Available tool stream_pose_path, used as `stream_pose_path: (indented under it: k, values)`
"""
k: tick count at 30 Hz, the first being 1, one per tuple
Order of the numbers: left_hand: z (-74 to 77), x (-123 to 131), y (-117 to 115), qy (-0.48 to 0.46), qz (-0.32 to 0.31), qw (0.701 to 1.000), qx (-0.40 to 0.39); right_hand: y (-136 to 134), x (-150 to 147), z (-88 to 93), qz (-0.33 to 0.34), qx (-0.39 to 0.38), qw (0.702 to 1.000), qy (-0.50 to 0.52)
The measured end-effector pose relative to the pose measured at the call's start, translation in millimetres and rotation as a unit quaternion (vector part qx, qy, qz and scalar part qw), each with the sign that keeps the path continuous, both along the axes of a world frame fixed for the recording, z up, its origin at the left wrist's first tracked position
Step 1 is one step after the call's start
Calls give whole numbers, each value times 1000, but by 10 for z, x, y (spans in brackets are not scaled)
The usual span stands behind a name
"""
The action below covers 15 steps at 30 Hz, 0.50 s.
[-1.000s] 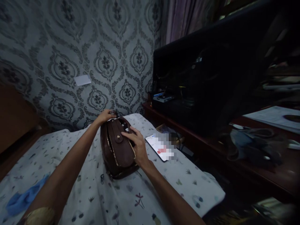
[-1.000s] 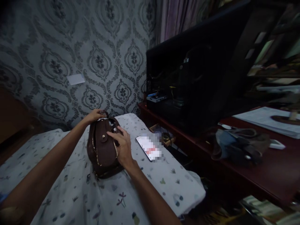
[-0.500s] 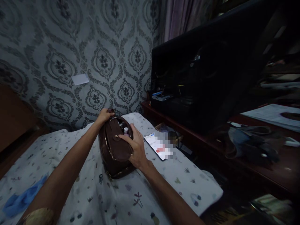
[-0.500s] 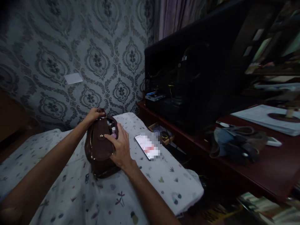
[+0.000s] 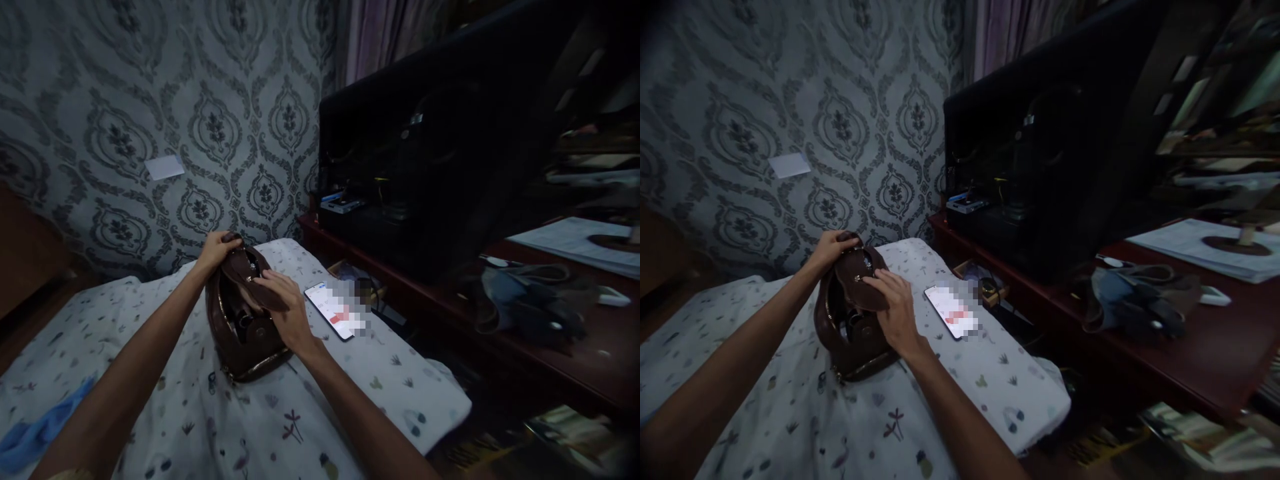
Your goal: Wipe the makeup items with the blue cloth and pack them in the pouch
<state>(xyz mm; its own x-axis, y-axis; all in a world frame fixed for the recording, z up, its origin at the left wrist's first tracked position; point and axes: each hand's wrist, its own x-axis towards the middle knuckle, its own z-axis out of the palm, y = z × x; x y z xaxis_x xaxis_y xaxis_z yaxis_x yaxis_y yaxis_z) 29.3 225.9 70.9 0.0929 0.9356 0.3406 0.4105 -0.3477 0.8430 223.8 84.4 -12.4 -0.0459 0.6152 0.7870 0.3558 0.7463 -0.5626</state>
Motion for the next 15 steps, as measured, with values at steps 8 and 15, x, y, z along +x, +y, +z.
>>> stream_pose_path:
  k: [8, 15]
  values:
    - [102, -185, 33, 55, -43, 997, -13, 6, -18, -54, 5, 7, 999, 35]
    - [90, -527, -77, 90, 41, 995, -15, -46, -55, -10, 9, 19, 998, 56]
